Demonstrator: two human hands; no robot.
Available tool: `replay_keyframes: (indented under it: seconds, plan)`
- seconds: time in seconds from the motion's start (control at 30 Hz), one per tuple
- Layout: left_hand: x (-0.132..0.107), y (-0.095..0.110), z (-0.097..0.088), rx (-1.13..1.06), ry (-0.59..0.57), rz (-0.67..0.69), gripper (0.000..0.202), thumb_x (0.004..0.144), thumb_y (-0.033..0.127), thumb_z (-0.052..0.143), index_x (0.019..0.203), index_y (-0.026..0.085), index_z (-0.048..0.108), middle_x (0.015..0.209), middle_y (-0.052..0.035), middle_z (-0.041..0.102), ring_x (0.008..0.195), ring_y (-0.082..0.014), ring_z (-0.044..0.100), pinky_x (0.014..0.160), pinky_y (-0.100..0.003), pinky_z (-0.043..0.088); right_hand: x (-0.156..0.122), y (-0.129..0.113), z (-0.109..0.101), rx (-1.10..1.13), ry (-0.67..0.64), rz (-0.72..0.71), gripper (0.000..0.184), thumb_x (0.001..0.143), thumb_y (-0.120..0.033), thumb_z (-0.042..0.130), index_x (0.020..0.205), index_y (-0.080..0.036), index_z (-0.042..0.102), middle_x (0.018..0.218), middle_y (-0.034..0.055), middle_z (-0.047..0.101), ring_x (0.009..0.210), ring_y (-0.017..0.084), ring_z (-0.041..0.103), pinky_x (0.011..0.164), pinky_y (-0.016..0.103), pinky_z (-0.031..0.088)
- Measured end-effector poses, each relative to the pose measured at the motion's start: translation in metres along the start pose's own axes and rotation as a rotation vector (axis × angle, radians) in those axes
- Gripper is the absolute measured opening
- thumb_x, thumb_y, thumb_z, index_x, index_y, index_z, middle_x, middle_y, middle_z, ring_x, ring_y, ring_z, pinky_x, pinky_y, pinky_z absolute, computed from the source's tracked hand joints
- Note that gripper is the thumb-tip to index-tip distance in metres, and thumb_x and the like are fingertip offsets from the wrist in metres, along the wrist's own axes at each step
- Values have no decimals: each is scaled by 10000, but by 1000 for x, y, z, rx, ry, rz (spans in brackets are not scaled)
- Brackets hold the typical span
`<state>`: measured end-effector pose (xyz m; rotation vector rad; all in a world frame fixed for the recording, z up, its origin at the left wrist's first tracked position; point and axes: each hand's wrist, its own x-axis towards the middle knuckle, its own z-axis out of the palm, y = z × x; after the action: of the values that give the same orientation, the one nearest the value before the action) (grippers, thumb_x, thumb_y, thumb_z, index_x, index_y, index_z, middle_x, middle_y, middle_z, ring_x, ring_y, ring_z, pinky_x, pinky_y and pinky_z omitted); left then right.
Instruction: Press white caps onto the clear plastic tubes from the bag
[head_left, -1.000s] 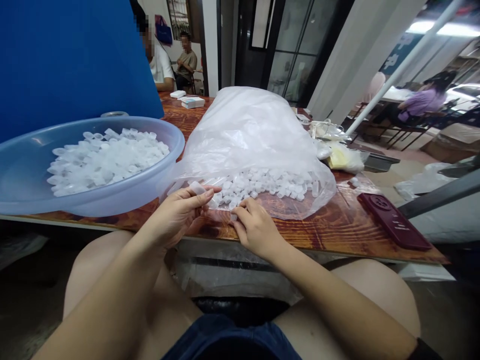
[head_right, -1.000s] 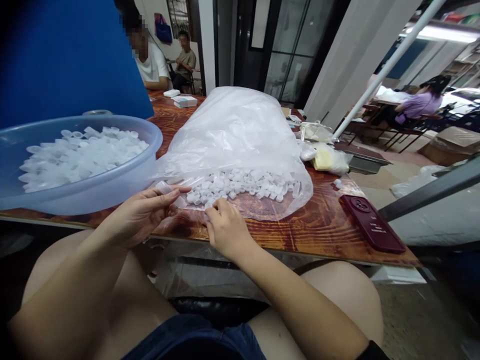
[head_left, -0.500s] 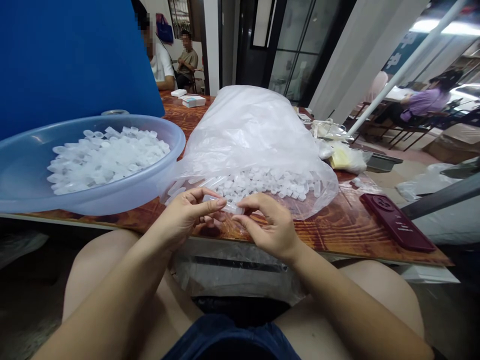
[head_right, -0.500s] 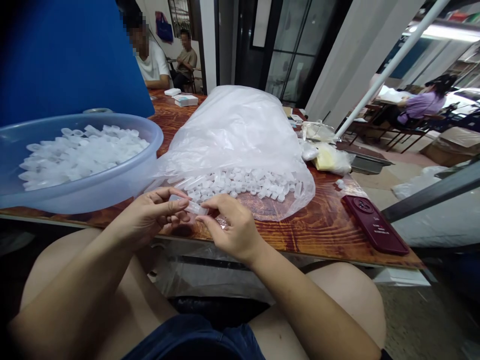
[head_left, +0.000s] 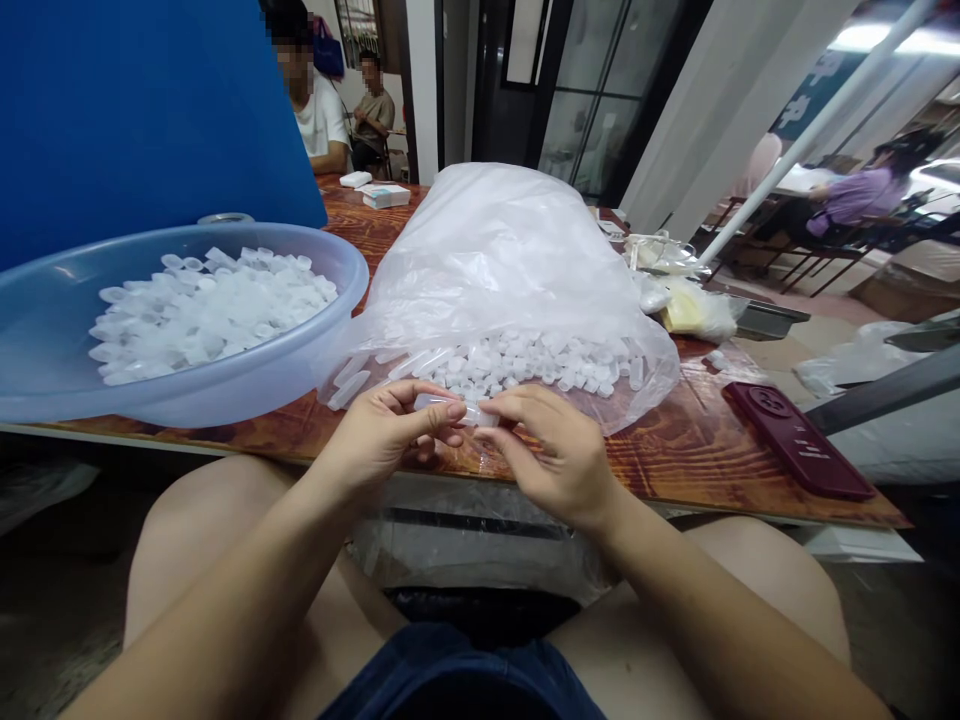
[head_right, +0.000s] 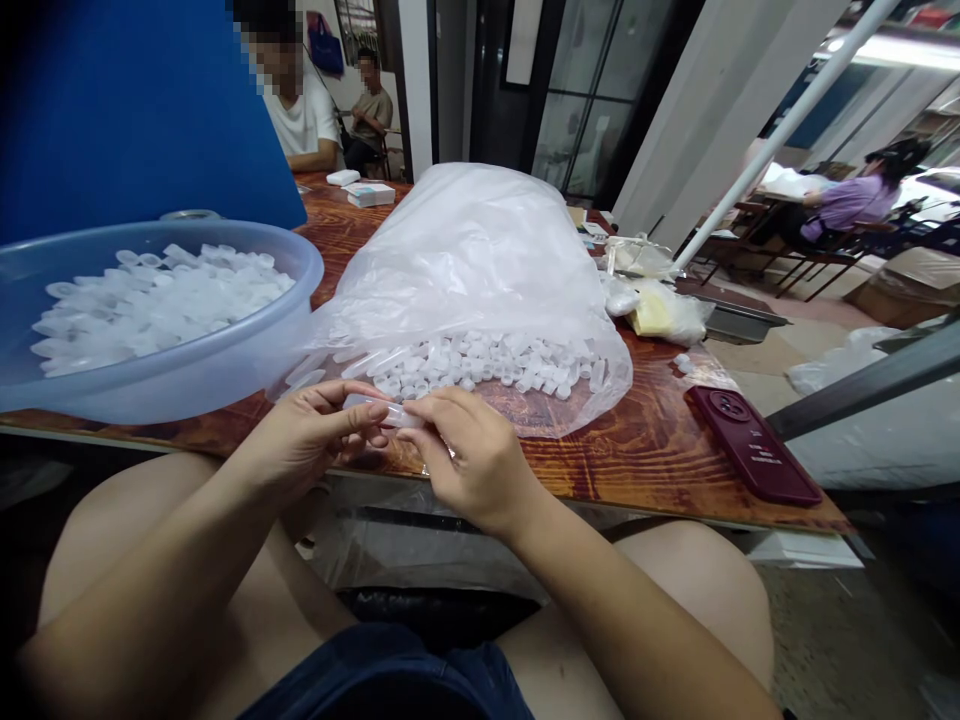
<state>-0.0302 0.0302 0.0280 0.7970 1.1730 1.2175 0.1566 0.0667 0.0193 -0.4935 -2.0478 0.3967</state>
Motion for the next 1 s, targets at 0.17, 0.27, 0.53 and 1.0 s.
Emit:
replay_keyframes:
  seconds: [0.17,0.27,0.53,1.0]
  plan:
    - [0,0,0,80,-1,21,331,603,348,866,798,151,686,602,-41,694,513,-122,632,446,-160,416,2,-2,-2,181,-52,347,114,843,-222,662,939,-167,691,834,41,691,765,140,631,683,284,528]
    - [-1,0,1,129,5,52,328,618,363,854,797,144,688,595,-52,697,503,-135,637,424,-162,401,2,-2,-2,357,-88,567,164,839,-299,663,926,-161,682,802,28,687,698,126,626,652,285,539]
    - [-4,-3,7,202,29,113,332,630,406,839,783,155,686,578,-36,689,471,-134,630,392,-170,402,-1,-4,-1,252,41,452,123,812,-262,698,887,-169,667,818,47,674,748,153,642,668,308,565]
    - [-1,-3,4,112,-63,67,330,621,369,850,788,151,667,562,-2,643,465,-77,557,440,-154,409,0,-5,-5,192,28,268,118,836,-252,680,918,-168,689,810,65,700,754,171,663,685,325,570]
